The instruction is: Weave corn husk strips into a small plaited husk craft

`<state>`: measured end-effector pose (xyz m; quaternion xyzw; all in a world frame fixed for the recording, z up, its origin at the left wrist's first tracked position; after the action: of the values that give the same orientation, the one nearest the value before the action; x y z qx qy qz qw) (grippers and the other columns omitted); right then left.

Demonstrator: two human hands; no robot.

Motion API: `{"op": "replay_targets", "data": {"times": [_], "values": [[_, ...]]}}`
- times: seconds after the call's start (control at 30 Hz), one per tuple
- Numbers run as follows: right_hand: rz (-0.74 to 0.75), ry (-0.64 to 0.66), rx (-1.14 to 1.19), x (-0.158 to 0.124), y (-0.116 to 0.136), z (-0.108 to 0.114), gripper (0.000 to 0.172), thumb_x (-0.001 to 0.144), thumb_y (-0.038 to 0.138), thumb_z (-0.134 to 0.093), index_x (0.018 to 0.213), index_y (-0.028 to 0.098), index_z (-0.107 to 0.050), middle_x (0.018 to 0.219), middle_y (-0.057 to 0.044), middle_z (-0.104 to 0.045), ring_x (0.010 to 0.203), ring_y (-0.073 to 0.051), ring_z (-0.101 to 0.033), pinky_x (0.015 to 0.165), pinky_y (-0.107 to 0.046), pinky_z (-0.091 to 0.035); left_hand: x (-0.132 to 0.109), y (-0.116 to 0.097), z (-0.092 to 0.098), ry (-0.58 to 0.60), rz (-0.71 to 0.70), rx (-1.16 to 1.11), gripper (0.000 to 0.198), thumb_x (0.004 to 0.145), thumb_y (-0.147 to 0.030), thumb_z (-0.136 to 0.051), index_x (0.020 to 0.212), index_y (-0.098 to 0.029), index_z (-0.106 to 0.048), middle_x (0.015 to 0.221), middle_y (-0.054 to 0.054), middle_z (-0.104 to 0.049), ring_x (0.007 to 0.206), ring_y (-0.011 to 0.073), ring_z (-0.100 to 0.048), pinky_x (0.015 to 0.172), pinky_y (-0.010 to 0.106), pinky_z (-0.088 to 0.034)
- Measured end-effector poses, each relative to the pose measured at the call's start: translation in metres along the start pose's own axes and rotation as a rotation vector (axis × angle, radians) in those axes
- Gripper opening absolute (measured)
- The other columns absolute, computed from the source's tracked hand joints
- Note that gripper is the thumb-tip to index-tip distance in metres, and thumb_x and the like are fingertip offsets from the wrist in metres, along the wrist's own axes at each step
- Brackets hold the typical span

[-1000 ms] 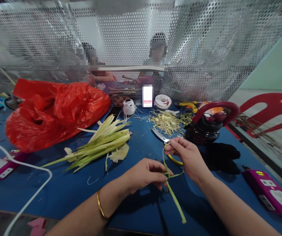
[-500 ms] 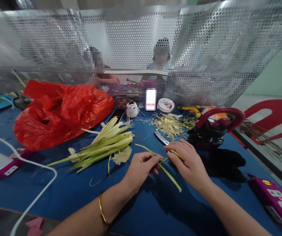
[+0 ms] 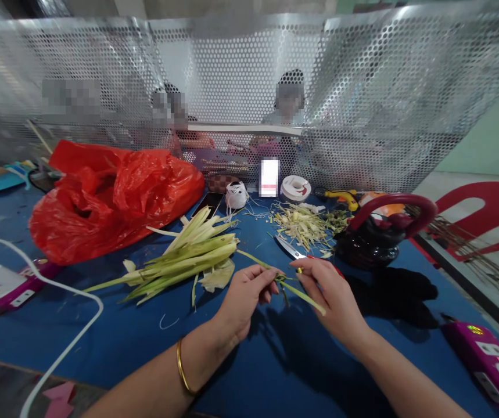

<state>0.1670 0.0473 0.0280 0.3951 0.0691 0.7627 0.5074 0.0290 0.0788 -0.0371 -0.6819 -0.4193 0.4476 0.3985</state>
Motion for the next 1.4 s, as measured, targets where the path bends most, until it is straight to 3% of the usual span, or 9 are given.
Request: {"op": "replay_targets", "data": {"times": [0.13, 0.27, 0.33, 0.47, 0.57, 0.67, 0.77, 0.93, 1.4], "values": [[-0.016, -0.263, -0.102, -0.005, 0.003, 0.028, 0.016, 0.093, 0.02, -0.052, 0.106, 0.022, -0.06, 0.104, -0.011, -0.066, 0.101, -0.028, -0.059, 0.089, -0.047, -0.045, 0.0, -0.001, 0.006, -0.07, 0.012, -0.054, 0.023, 0.072, -0.037, -0.074, 0.077, -0.015, -0.075, 0.062, 0.002, -0.069, 0.054, 0.0093, -0.057, 0.054, 0.02, -0.04], [0.048, -0.544, 0.018, -0.027, 0.019, 0.054, 0.02, 0.085, 0.011, -0.06, 0.099, 0.024, -0.064, 0.089, -0.008, -0.064, 0.086, -0.025, -0.06, 0.077, -0.04, -0.049, 0.0, 0.001, 0.008, -0.13, 0.005, -0.121, 0.028, 0.067, -0.037, -0.079, 0.084, -0.014, -0.078, 0.072, 0.007, -0.075, 0.069, 0.0152, -0.067, 0.067, 0.023, -0.047], [0.083, -0.331, 0.126, -0.024, 0.029, 0.031, 0.019, 0.082, 0.011, -0.063, 0.094, 0.025, -0.067, 0.08, -0.005, -0.066, 0.074, -0.022, -0.06, 0.068, -0.035, -0.049, -0.001, 0.0, 0.006, -0.139, -0.033, -0.153, 0.03, 0.065, -0.037, -0.08, 0.084, -0.014, -0.078, 0.073, 0.008, -0.076, 0.072, 0.0163, -0.068, 0.071, 0.025, -0.049], [-0.4, 0.121, 0.496, -0.024, 0.005, -0.044, 0.015, 0.082, 0.032, -0.064, 0.081, 0.018, -0.071, 0.066, -0.003, -0.063, 0.056, -0.016, -0.052, 0.053, -0.028, -0.044, -0.004, 0.0, 0.0, -0.128, -0.112, -0.187, 0.026, 0.066, -0.034, -0.08, 0.083, -0.014, -0.079, 0.075, 0.008, -0.076, 0.075, 0.0188, -0.069, 0.075, 0.027, -0.053], [-0.684, 0.169, 0.793, -0.033, -0.007, -0.075, 0.032, 0.076, 0.045, -0.068, 0.066, 0.015, -0.067, 0.059, -0.001, -0.058, 0.053, -0.013, -0.047, 0.049, -0.026, -0.04, -0.006, 0.007, -0.007, -0.096, -0.094, -0.148, 0.026, 0.069, -0.033, -0.077, 0.086, -0.013, -0.079, 0.075, 0.008, -0.076, 0.07, 0.0191, -0.068, 0.061, 0.025, -0.053], [-0.806, 0.11, 0.923, -0.039, -0.012, -0.08, 0.039, 0.07, 0.05, -0.073, 0.057, 0.015, -0.062, 0.052, 0.001, -0.052, 0.051, -0.011, -0.044, 0.05, -0.025, -0.037, -0.007, 0.015, -0.014, -0.053, -0.049, -0.114, 0.03, 0.07, -0.035, -0.076, 0.088, -0.012, -0.078, 0.071, 0.008, -0.074, 0.056, 0.0166, -0.063, 0.043, 0.022, -0.045], [-0.797, 0.127, 0.972, -0.04, -0.008, -0.078, 0.043, 0.07, 0.054, -0.072, 0.055, 0.016, -0.059, 0.052, 0.002, -0.05, 0.05, -0.011, -0.043, 0.051, -0.025, -0.036, -0.007, 0.016, -0.013, -0.054, -0.035, -0.133, 0.031, 0.068, -0.036, -0.077, 0.087, -0.012, -0.078, 0.071, 0.008, -0.074, 0.053, 0.0159, -0.061, 0.041, 0.022, -0.044], [-0.596, 0.245, 0.803, -0.035, 0.005, -0.071, 0.039, 0.081, 0.047, -0.063, 0.056, 0.018, -0.053, 0.053, 0.002, -0.05, 0.053, -0.012, -0.044, 0.053, -0.025, -0.034, -0.006, 0.003, -0.004, -0.105, -0.091, -0.165, 0.02, 0.069, -0.03, -0.077, 0.08, -0.013, -0.077, 0.071, 0.006, -0.073, 0.066, 0.0147, -0.065, 0.067, 0.023, -0.052], [-0.514, 0.405, 0.828, -0.039, 0.018, -0.073, 0.036, 0.087, 0.044, -0.057, 0.062, 0.019, -0.053, 0.057, 0.003, -0.048, 0.055, -0.012, -0.045, 0.053, -0.024, -0.035, -0.001, 0.0, 0.001, -0.115, -0.063, -0.068, 0.019, 0.069, -0.031, -0.076, 0.075, -0.013, -0.074, 0.07, 0.004, -0.072, 0.063, 0.015, -0.065, 0.065, 0.024, -0.05]]}}
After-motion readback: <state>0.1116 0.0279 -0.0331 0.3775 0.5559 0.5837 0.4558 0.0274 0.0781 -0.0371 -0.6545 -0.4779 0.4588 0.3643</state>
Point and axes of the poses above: each hand's wrist, its own x-axis towards the middle knuckle, its own z-axis out of the back of the hand, y = z × x, the point moved 9 cm from there along x, towards the middle knuckle
